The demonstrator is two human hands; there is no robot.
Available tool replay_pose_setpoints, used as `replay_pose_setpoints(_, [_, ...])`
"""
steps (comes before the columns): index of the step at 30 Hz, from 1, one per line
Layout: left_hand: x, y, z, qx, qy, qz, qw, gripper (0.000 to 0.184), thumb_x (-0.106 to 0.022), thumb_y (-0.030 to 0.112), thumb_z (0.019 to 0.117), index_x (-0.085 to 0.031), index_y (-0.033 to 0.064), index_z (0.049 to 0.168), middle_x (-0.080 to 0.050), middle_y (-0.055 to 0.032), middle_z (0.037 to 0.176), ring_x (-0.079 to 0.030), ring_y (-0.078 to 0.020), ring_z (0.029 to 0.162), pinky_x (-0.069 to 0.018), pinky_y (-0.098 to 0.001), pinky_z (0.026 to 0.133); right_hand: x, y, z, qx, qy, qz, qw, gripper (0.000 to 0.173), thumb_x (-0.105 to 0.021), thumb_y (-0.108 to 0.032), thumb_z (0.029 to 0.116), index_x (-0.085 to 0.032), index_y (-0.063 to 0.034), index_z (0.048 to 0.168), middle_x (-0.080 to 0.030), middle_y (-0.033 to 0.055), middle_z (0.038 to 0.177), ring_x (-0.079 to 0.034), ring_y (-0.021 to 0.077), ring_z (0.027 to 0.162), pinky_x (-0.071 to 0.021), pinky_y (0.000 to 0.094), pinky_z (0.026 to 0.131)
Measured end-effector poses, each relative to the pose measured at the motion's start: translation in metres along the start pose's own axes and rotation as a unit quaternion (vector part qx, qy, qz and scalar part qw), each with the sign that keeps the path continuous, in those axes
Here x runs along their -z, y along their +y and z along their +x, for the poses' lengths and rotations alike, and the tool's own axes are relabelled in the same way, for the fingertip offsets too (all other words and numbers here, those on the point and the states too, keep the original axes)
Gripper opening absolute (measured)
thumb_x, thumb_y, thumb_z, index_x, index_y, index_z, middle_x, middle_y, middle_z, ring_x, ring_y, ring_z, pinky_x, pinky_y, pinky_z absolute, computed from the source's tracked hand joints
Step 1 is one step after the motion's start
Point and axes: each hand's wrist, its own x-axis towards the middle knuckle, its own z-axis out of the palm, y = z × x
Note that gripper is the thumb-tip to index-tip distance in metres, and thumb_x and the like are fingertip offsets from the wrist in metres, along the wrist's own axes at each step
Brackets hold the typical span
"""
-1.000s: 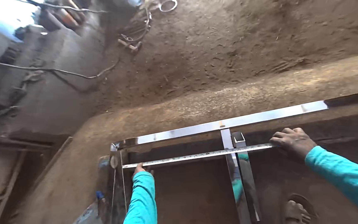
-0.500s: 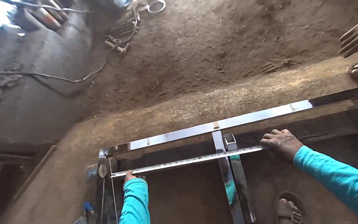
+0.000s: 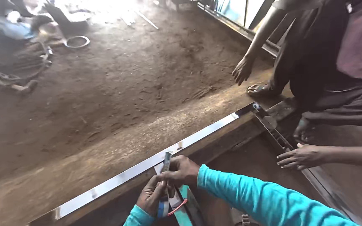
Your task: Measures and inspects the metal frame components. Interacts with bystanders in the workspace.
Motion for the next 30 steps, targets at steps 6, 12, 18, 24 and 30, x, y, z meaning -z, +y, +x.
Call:
replay_pose_setpoints(6, [0.117,-0.02,-0.025,0.094,-0.047,0.353,0.93,0.033,-0.058,0.023,0.0976,-0.065,-0.0008,0.12,-0.072,-0.0163,0.099,-0.072,-0.0275,0.087,-0.0578,-0.0515,0.083,0.071,0.062,-0.033,-0.048,0.284,0.257,0.922,0.014,-0.066,-0.013,0.0999,-0.065,0.0008,0.104,-0.066,0.0039,0.068,-0.061,0.0101,0.054,-0.0549,0.027,0.052])
replay_pose_setpoints(12, [0.236,-0.034,-0.07,0.059,-0.069,0.456,0.886,0.029,-0.062,0.015,0.0995,-0.07,-0.0056,0.118,-0.07,-0.0292,0.115,-0.069,-0.0411,0.108,-0.0518,-0.0557,0.1,0.225,0.17,-0.071,-0.095,0.603,0.28,0.741,0.022,-0.062,-0.027,0.1027,-0.061,-0.0074,0.114,-0.056,0.0008,0.078,-0.055,0.0112,0.06,-0.0532,0.0317,0.057])
replay_pose_setpoints(18, [0.208,-0.045,-0.05,0.007,-0.06,0.47,0.881,0.022,-0.064,0.011,0.0946,-0.076,0.0004,0.11,-0.072,-0.0219,0.11,-0.07,-0.0369,0.105,-0.053,-0.0567,0.096,0.23,0.199,-0.075,-0.128,0.647,0.31,0.685,0.031,-0.063,-0.026,0.1023,-0.059,-0.0073,0.127,-0.058,0.0101,0.102,-0.056,0.018,0.074,-0.051,0.0362,0.063])
replay_pose_setpoints(24, [0.183,-0.044,-0.043,0.055,-0.064,0.473,0.877,0.021,-0.064,0.011,0.0955,-0.076,0.0026,0.11,-0.073,-0.0176,0.11,-0.07,-0.0326,0.104,-0.0533,-0.055,0.097,0.237,0.207,-0.08,-0.146,0.636,0.232,0.721,0.034,-0.062,-0.032,0.1022,-0.06,-0.0082,0.127,-0.06,0.0069,0.1,-0.056,0.0151,0.075,-0.0517,0.0368,0.066])
replay_pose_setpoints(30, [0.162,-0.035,-0.037,0.127,-0.076,0.466,0.872,0.018,-0.065,0.011,0.0989,-0.076,0.0044,0.111,-0.073,-0.0139,0.112,-0.069,-0.0286,0.108,-0.0517,-0.0524,0.1,0.247,0.219,-0.083,-0.144,0.63,0.244,0.724,0.032,-0.063,-0.037,0.0993,-0.058,-0.0169,0.124,-0.059,0.0009,0.098,-0.058,0.0116,0.073,-0.0528,0.0335,0.064])
